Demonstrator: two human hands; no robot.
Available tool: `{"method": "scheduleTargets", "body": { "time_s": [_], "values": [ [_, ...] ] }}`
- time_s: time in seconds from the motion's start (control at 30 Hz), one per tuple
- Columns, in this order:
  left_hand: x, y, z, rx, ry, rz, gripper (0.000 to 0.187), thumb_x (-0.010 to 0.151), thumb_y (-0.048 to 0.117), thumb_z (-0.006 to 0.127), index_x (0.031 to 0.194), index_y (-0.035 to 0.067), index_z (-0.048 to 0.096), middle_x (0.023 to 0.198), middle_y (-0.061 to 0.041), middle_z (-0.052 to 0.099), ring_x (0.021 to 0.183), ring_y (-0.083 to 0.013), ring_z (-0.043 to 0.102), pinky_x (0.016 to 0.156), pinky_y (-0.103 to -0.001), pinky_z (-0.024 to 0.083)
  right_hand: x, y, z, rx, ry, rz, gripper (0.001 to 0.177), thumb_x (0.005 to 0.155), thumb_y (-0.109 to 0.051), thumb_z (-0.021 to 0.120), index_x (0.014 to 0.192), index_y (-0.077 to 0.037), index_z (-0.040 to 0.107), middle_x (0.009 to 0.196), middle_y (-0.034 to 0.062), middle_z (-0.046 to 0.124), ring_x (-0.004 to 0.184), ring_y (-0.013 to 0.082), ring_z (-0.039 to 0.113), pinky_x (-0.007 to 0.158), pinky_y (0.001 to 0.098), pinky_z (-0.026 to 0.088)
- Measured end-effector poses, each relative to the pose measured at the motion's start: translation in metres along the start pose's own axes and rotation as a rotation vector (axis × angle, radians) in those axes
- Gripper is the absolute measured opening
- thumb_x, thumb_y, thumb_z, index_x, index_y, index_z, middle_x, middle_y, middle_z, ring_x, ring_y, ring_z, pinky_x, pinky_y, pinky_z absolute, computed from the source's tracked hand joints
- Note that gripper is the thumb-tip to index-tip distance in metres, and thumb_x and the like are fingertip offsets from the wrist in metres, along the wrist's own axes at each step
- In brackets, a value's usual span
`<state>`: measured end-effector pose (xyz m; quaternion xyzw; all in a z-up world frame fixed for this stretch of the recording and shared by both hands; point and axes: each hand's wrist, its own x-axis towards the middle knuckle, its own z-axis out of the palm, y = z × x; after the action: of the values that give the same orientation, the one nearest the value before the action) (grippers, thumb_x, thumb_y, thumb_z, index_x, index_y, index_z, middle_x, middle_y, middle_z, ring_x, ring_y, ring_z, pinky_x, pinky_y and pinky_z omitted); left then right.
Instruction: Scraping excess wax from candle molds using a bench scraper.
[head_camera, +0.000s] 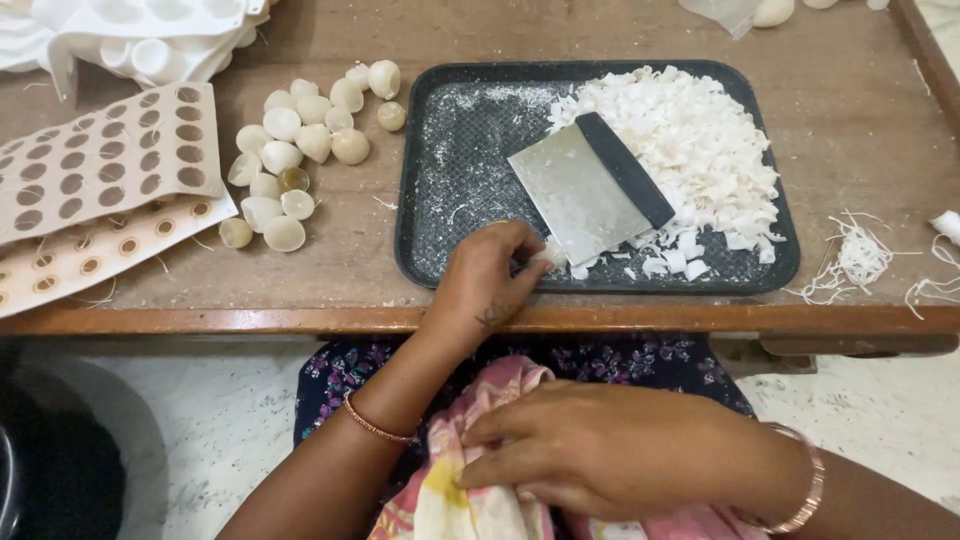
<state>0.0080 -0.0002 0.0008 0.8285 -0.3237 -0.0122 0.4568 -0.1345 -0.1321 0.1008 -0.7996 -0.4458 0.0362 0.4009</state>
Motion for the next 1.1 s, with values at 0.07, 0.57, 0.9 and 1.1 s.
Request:
{"method": "scheduleTargets", "body": {
  "time_s": [0.07,0.57,0.9,1.1],
  "values": [
    [0.0,-0.003,0.002,0.008,0.014,0.024,0.02,0.084,0.017,0.077,0.094,0.002,0.069,0.092,-0.015,0.072,0.086,-0.0321,0.071,0.076,-0.041,0.056,-0.005,0.02,0.01,-0.135,-0.211,0.154,0.038,0.093,-0.014,0.064,0.131,-0.011,0.068,0.128,0.0157,0.068,0.12,0.0329,0.065,0.102,0.0451,0.049],
    [-0.007,0.01,-0.003,0.077,0.034,0.109,0.021,0.089,0.015,0.072,0.107,0.004,0.07,0.097,-0.017,0.07,0.093,-0.0367,0.068,0.085,-0.045,0.053,-0.017,0.112,-0.09,-0.797,0.358,1.15,0.046,0.094,-0.042,0.071,0.129,-0.013,0.071,0.101,0.016,0.077,0.083,0.0332,0.075,0.077,0.045,0.056],
    [-0.006,0.006,-0.001,0.09,0.006,0.14,0.019,0.09,0.016,0.071,0.103,0.002,0.066,0.098,-0.018,0.069,0.095,-0.0387,0.067,0.087,-0.047,0.052,-0.001,0.125,-0.081,-0.737,0.372,1.294,0.071,0.073,-0.032,0.091,0.133,-0.006,0.064,0.1,0.017,0.076,0.083,0.0316,0.075,0.073,0.0432,0.057],
    [-0.006,0.015,-0.006,0.076,-0.011,0.085,0.019,0.09,0.014,0.071,0.103,0.002,0.065,0.099,-0.018,0.068,0.093,-0.0398,0.066,0.085,-0.048,0.052,-0.005,0.13,-0.09,-0.531,0.449,1.362,0.072,0.074,-0.021,0.088,0.139,-0.007,0.06,0.101,0.0116,0.076,0.078,0.0265,0.075,0.07,0.0404,0.057]
  ]
}}
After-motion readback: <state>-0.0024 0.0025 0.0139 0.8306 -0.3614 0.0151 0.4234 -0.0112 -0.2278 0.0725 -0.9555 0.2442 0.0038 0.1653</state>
